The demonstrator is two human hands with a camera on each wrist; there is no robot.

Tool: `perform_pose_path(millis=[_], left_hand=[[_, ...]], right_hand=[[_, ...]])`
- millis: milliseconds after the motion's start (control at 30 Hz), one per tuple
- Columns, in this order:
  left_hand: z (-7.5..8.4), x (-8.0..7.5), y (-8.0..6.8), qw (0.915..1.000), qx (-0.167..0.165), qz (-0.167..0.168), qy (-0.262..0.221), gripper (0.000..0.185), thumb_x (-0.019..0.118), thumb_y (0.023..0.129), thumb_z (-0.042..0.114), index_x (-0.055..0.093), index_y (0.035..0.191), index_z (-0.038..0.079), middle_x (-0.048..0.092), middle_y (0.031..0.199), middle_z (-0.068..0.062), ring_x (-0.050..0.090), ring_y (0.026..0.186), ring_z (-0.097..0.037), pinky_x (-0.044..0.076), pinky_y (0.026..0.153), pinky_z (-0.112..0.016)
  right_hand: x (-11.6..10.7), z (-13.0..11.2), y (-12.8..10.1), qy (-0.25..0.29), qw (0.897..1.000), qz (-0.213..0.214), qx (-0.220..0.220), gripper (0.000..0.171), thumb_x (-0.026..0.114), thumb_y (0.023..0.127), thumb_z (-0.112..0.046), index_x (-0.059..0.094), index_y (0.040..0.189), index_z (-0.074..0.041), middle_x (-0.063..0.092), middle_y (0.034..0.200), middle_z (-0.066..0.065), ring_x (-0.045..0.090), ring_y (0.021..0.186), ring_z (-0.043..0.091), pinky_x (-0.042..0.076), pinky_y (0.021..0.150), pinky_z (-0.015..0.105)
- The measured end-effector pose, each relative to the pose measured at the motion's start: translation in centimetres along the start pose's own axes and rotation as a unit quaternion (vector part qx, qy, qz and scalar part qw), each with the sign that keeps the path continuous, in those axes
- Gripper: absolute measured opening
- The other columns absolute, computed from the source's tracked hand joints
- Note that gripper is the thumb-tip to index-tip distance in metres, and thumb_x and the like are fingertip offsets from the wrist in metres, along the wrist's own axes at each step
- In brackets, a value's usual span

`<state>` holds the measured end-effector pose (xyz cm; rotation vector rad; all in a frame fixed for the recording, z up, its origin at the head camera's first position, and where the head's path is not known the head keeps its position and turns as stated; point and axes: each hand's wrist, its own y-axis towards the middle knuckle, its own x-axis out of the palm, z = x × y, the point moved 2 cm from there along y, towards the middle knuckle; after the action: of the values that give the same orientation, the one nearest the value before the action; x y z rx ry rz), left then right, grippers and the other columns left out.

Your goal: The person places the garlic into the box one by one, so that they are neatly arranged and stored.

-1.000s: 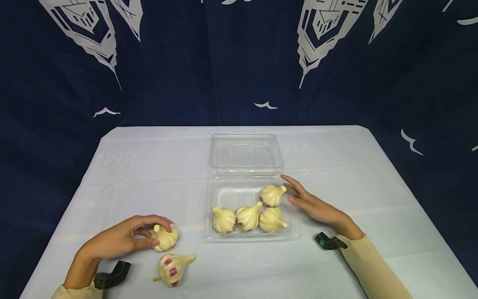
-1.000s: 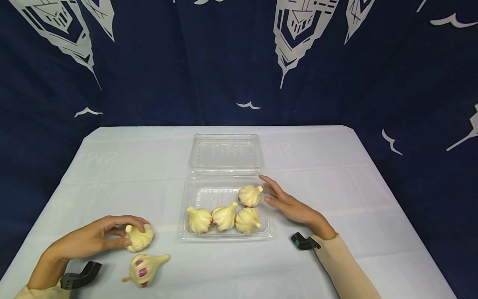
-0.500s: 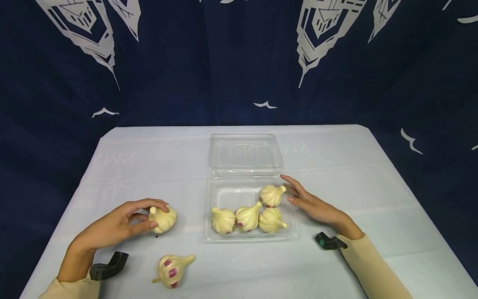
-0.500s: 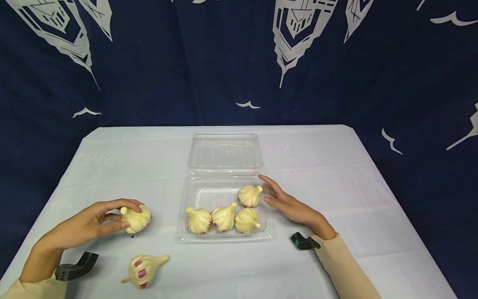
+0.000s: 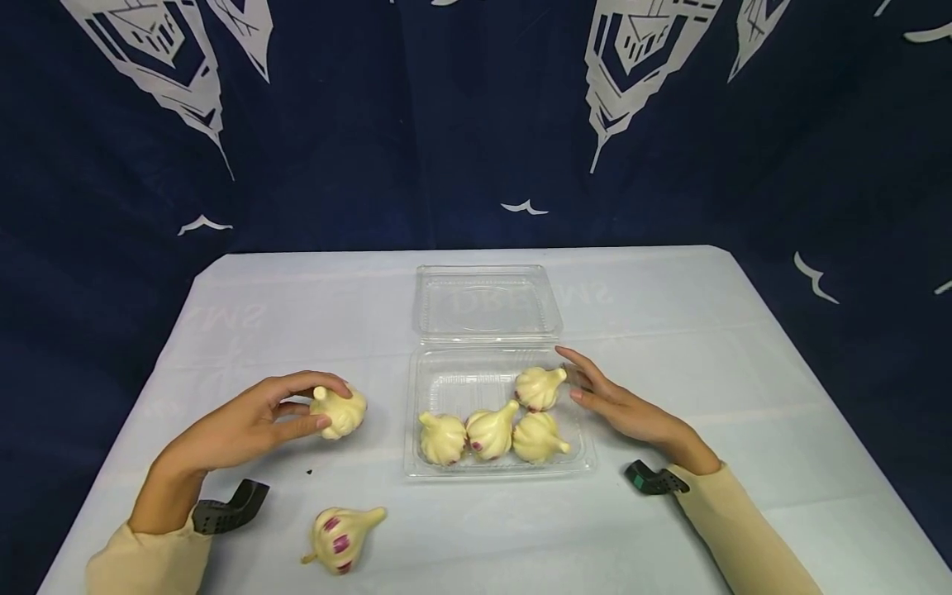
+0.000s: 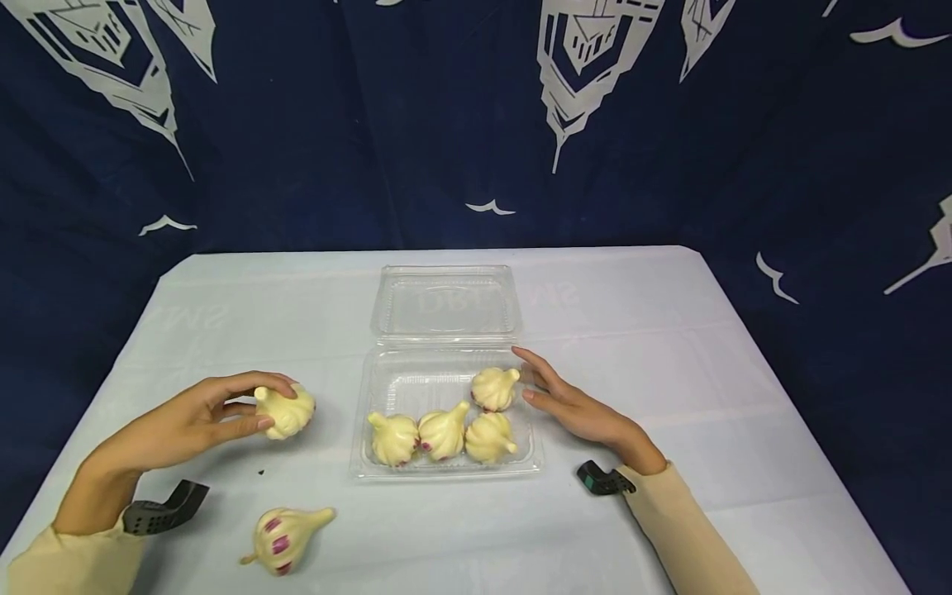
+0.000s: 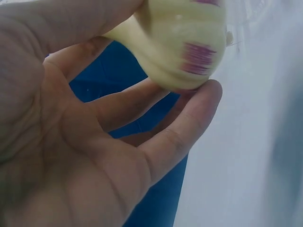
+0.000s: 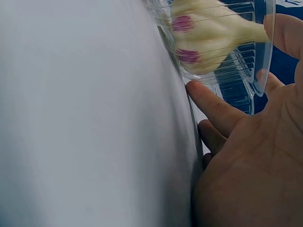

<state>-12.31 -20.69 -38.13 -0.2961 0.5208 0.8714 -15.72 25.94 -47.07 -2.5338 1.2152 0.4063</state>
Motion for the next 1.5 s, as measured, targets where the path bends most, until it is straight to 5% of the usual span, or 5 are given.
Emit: perform_pose_path(millis=[1133, 1500], left_hand=[[3.6, 3.6, 7.1, 0.9972, 0.069, 0.027, 0.009, 0.030, 0.062, 0.091, 0.028, 0.057, 0.120, 0.032, 0.049, 0.130, 0.011, 0.046, 0.123, -0.010, 0.049, 0.091, -0.031], [4.3, 5.3, 9.6, 0.9954, 0.089, -0.027, 0.021, 0.028, 0.060, 0.092, 0.024, 0.056, 0.119, 0.030, 0.052, 0.123, 0.015, 0.050, 0.108, -0.008, 0.048, 0.089, -0.034]], right_hand=[[0.2, -0.1, 0.0, 0.006, 1.000, 0.000, 0.006, 0.059, 0.038, 0.102, -0.025, 0.005, 0.148, -0.041, 0.013, 0.156, 0.009, 0.015, 0.142, 0.032, 0.018, 0.108, 0.062], [0.0, 0.1, 0.0, -0.001, 1.000, -0.002, 0.014, 0.058, 0.037, 0.102, -0.026, 0.004, 0.147, -0.042, 0.011, 0.157, 0.008, 0.014, 0.143, 0.034, 0.018, 0.107, 0.063]])
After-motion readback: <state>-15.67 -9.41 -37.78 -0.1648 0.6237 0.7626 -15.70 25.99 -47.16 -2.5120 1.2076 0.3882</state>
